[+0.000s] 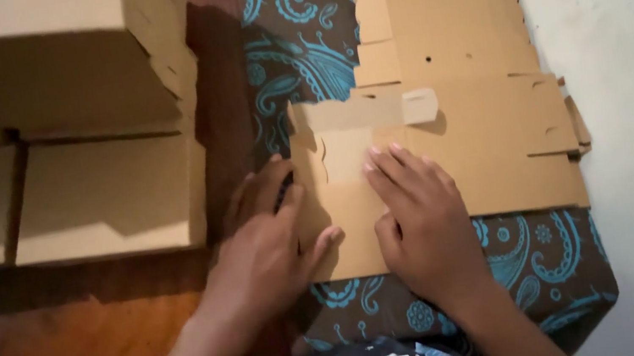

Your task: The person folds a flat cardboard sheet into a small box by creasing pre-scored lines, tucking side flaps, and securing tabs into slots. The finished box is placed with other completed boxes on the table.

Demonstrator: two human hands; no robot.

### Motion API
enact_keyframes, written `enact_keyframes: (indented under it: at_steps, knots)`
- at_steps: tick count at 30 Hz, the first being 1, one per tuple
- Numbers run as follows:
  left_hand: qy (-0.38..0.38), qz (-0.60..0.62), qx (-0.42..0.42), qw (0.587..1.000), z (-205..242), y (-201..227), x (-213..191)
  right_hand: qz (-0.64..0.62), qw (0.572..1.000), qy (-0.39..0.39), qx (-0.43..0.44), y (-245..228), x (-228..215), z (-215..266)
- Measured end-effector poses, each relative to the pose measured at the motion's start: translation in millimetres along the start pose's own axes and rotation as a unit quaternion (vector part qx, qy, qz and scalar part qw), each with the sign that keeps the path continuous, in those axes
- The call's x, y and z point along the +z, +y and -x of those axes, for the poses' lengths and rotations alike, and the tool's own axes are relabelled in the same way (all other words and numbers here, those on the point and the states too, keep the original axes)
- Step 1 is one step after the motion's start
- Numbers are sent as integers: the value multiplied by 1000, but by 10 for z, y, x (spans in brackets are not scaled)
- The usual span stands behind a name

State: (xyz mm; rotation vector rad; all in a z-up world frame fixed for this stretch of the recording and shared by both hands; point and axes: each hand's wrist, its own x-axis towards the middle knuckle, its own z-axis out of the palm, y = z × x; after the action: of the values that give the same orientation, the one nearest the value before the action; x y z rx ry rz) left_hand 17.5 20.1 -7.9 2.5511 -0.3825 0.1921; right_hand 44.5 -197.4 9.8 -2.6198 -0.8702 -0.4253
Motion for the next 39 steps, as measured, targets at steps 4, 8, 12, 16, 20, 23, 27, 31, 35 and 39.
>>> enact_keyframes:
  at_steps: [4,8,12,16,20,23,27,31,35,39]
  knots:
    - [7,24,-9,1000,-8,-22,8,-6,1000,7,-1,33,0,-39]
    - [50,85,-8,995,-23,-22,-47,-54,998,44,-6,112,14,-107]
    - [57,92,-17,994,-33,22,-66,-57,997,47,14,102,-11,-186]
    - [59,59,-34,996,-82,15,-31,-49,996,66,27,79,-17,-249]
    - [75,34,-22,996,-32,-16,47,-45,997,57,31,51,-16,-222]
    - [38,38,-38,998,-45,-15,10,-41,997,58,33,50,-7,-218]
    - [44,42,-31,998,-35,0,-14,-42,997,55,38,52,-5,-212]
    - [39,59,-38,997,-54,21,-49,-47,997,62,28,53,-14,-220]
    - [63,97,-62,991,-65,41,-26,-51,996,67,24,60,-3,-205]
    - [33,34,-82,996,-164,134,-51,-54,996,72,11,51,-1,-202]
